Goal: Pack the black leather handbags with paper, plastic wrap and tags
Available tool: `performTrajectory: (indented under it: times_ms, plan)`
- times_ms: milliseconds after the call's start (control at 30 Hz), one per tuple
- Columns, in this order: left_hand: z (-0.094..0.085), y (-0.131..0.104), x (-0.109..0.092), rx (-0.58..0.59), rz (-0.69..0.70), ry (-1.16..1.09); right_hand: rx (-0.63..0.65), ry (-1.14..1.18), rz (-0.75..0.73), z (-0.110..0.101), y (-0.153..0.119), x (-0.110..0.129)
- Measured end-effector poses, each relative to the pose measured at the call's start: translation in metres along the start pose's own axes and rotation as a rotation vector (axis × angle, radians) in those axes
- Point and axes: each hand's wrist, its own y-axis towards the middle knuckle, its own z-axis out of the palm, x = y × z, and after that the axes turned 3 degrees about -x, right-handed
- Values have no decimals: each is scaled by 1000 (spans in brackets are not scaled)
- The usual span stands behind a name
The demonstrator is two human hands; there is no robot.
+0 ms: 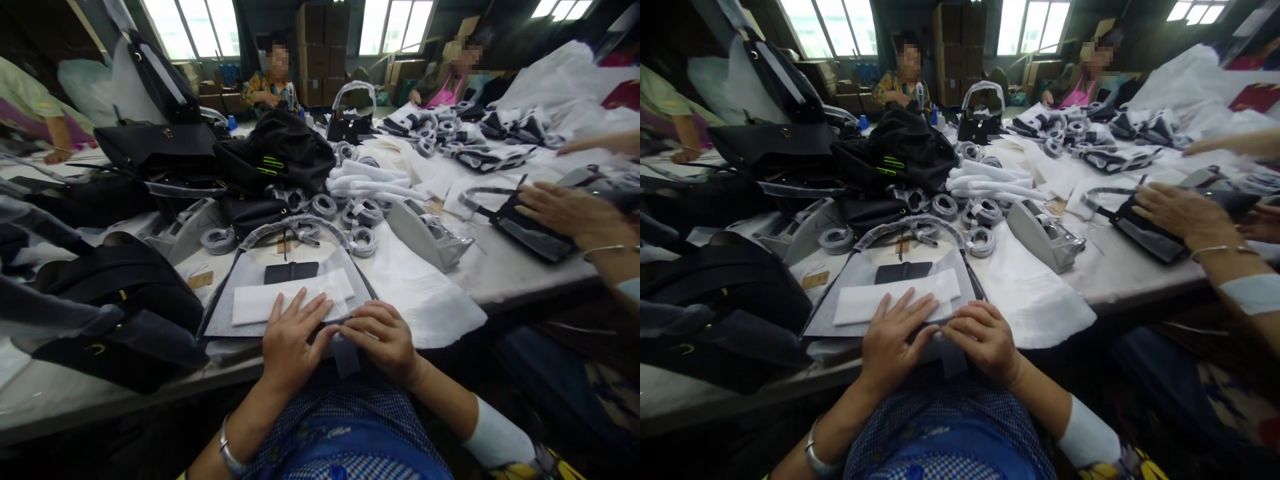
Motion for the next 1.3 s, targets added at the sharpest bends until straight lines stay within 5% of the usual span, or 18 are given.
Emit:
performTrajectory:
  times_ms: [267, 433, 600, 800, 1100, 1300]
  plan:
    - [16, -3, 2, -180, 85, 74, 133, -40, -64, -22, -36, 19]
    - [19, -6, 6, -147, 113, 92, 267, -111, -55, -6, -62, 28]
    - [20, -8, 5, -149, 110, 95, 134, -97, -92, 21, -61, 20]
    - [21, -6, 4, -176, 105, 103, 30, -50, -3, 19, -52, 23]
    - [22, -7, 5, -158, 94, 107, 109, -191, 163, 21, -103, 33]
    - [22, -7, 5, -166, 104, 122, 10, -130, 47, 26, -77, 30]
